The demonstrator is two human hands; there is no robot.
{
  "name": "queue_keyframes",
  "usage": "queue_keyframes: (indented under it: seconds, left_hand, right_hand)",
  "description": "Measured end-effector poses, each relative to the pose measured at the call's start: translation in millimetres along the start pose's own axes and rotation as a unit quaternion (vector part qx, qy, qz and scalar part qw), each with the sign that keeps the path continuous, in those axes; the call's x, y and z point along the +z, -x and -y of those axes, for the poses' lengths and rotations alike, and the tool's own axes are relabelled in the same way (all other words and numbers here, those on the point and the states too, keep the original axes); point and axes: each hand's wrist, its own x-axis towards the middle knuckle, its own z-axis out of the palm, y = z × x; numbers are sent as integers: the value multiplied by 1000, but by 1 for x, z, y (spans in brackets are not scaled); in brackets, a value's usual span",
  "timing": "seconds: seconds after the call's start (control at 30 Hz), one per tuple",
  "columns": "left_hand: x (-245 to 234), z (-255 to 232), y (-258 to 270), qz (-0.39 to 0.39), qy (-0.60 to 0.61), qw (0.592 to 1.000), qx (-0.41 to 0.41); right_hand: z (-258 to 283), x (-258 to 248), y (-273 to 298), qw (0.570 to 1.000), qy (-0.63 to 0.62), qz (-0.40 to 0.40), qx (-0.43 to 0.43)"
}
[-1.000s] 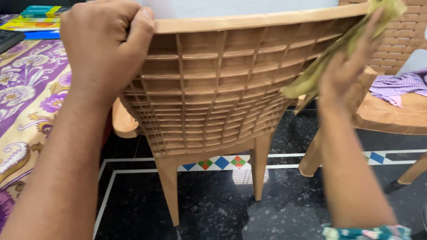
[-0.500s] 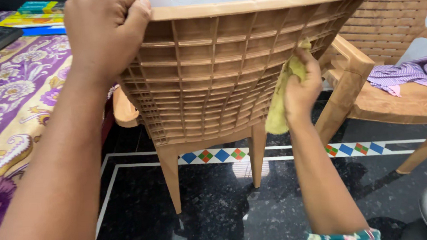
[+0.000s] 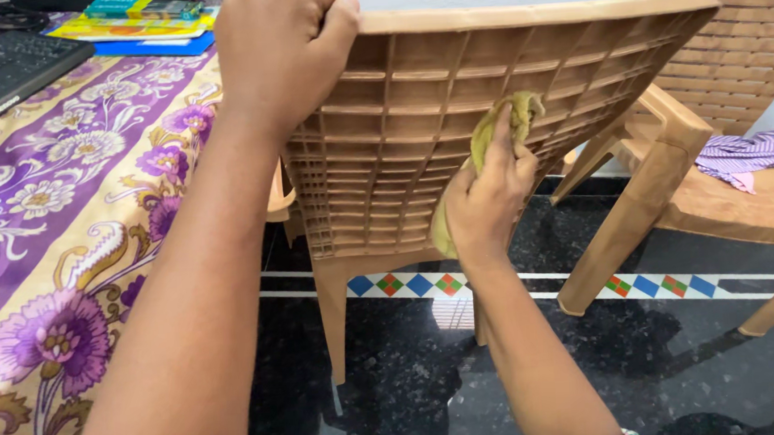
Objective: The person wipes the seat, legs, and back of a plastic chair with a cloth, then rearranges items on a desk, including a pen holder and storage box, and wipes a keyboard by hand.
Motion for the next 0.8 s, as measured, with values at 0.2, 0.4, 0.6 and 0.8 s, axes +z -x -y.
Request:
queue_keyframes:
  seconds: [0.2,0.4,0.6,0.8]
  left_hand:
    - [4,2,1,-42,4,999,20]
    - [10,3,4,-72,-11,997,31]
    - [15,7,2,-85,-2,996,38]
    - [19,10,5,-87,16,996,25]
  right_hand:
    - [0,-23,-10,996,-87,3,22]
    - [23,-32,-6,994,47,62,-78]
    - [35,-25,4,993,-33,72,-88]
    - [59,-8,4,974,61,82,-201]
